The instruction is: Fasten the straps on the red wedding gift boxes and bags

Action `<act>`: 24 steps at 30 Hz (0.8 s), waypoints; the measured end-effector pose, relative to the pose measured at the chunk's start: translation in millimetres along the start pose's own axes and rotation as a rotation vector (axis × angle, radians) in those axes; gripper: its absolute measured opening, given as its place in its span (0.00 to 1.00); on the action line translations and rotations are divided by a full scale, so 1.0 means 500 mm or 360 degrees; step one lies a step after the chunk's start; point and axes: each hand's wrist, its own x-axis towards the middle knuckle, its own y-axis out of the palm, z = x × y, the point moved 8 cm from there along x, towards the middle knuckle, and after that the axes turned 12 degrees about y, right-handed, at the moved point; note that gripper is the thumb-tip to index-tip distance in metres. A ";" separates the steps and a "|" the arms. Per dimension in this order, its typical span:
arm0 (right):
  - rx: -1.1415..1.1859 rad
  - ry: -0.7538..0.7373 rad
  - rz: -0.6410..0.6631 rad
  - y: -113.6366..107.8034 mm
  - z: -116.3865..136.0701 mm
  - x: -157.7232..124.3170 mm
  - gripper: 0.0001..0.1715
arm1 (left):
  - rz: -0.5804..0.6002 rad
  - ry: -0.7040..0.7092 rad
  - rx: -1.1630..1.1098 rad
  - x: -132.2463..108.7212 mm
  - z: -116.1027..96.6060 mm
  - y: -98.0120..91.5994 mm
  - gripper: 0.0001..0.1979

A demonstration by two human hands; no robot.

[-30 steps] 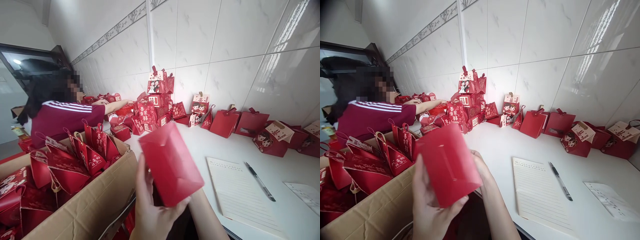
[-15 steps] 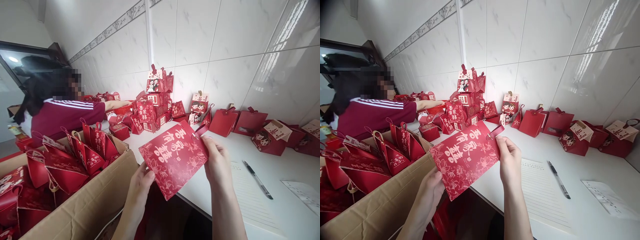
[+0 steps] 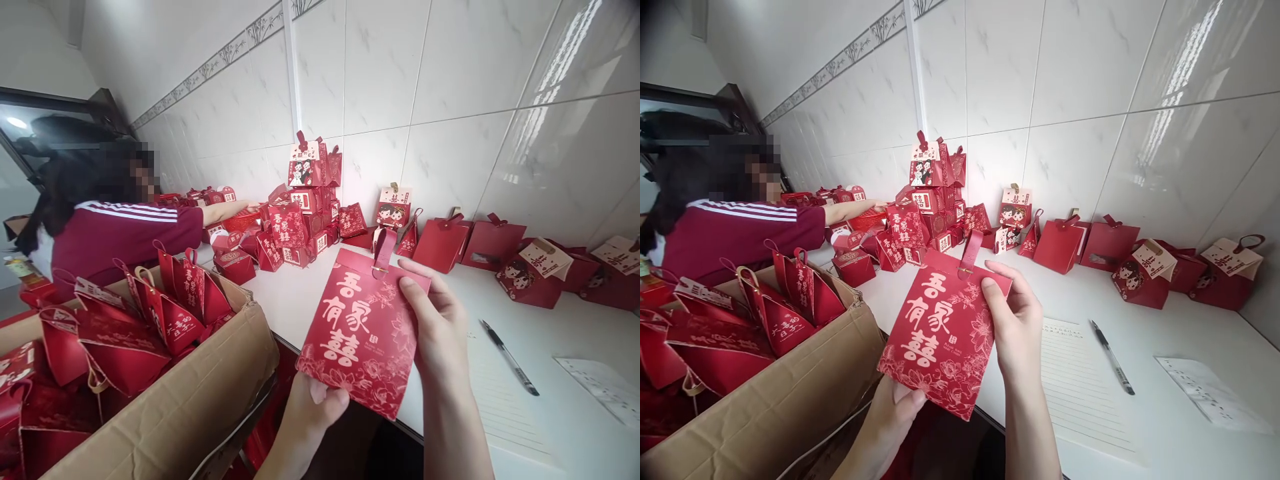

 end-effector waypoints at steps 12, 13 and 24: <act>-0.1062 -0.0901 -0.0003 0.043 0.078 -0.044 0.07 | -0.0187 -0.0024 -0.0024 -0.016 0.039 -0.018 0.35; -0.1069 -0.0926 0.0032 0.047 0.078 -0.046 0.08 | -0.0174 -0.0014 -0.0036 -0.017 0.041 -0.015 0.35; -0.1130 -0.1047 0.0163 0.062 0.091 -0.062 0.09 | -0.0135 -0.0029 -0.0026 -0.028 0.053 -0.008 0.25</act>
